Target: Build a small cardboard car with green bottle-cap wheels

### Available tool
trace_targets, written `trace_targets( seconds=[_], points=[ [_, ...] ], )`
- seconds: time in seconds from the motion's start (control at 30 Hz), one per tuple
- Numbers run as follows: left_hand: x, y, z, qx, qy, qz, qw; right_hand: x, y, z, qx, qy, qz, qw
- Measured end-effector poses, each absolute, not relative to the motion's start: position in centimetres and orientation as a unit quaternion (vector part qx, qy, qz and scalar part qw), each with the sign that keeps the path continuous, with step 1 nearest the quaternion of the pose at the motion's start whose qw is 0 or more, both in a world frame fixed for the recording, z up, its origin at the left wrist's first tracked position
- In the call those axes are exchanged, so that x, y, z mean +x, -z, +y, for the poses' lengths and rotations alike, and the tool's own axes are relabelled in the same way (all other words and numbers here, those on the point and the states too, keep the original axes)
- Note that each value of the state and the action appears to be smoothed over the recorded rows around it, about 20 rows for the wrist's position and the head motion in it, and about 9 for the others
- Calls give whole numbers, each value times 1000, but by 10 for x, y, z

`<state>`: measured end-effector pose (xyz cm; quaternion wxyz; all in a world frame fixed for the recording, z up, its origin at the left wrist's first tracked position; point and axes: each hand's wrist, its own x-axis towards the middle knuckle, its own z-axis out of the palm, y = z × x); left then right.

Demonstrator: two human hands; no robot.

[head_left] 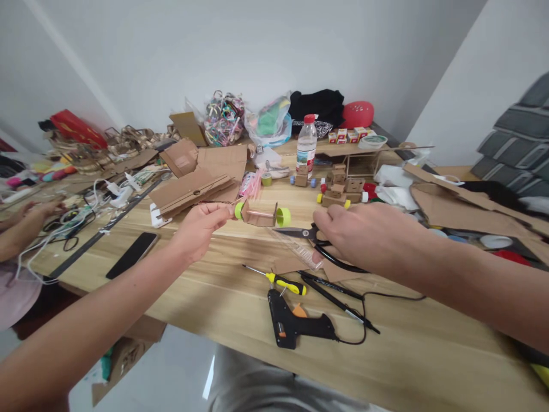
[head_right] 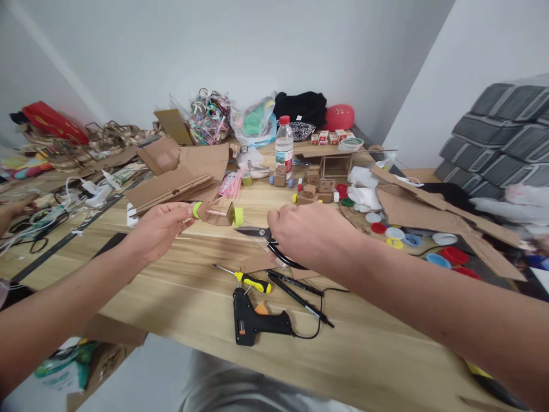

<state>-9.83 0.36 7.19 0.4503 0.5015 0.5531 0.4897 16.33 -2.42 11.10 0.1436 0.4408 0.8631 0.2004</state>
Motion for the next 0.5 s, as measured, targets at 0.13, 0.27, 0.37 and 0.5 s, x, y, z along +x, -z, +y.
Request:
trace_targets(
  seconds=[0.13,0.27,0.37,0.5],
  points=[
    [-99,-71,3,485,-499,555,456,174,-89,-25,407,-212,885,85],
    [-104,-70,3,461,-508,554,471,208,-61,-16,408,-171,897,12],
    [-109,-67,4,450,-515,551,478,246,-37,-10,406,-107,907,-8],
    [-111,-63,3,433,-522,549,489,282,11,-24,412,-30,905,-100]
  ],
)
